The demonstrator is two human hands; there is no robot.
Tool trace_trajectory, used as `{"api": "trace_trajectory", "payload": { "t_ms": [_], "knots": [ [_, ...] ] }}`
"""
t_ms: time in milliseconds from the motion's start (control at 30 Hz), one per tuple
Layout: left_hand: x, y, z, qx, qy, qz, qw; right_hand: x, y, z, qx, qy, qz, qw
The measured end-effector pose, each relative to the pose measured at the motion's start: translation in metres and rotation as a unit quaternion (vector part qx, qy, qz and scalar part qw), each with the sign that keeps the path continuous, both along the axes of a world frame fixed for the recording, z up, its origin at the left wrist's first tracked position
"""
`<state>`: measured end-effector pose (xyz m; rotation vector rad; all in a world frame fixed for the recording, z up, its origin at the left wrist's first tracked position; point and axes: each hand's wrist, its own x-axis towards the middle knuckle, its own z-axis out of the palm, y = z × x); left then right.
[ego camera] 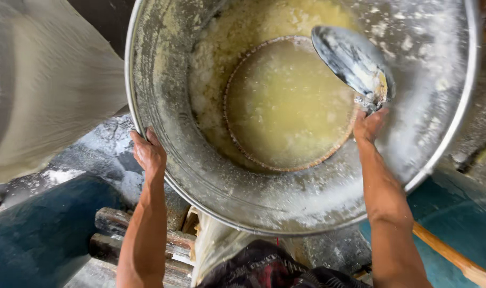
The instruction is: The person washes square wooden frames with a red cloth, scrubbing each frame's surface over a wet floor and setting cleaned frames aside. The person then scoops pale liquid from a large metal basin using a ladle and pours it into a bucket.
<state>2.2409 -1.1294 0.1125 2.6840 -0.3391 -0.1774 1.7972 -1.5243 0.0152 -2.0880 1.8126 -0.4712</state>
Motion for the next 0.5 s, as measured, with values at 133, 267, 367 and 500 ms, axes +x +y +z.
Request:
{"api": "trace_trajectory", "payload": {
  "t_ms": [133,267,367,500],
  "knots": [
    [0.0,-0.003,0.004,0.008,0.01,0.005,1.0,0.05,0.035,-0.036,0.135,0.02,-0.051,0.989],
    [-0.001,-0.005,0.009,-0.008,0.06,0.04,0.997,0.087,0.102,-0.046,0.524,-0.235,-0.179,0.798],
    [-0.001,-0.005,0.007,-0.003,0.052,0.035,0.998,0.108,0.144,-0.042,0.653,-0.247,-0.172,0.695],
    [0.003,0.003,-0.003,0.029,0.026,0.034,0.999,0.124,0.181,-0.028,0.72,-0.289,-0.146,0.613]
  ]
}}
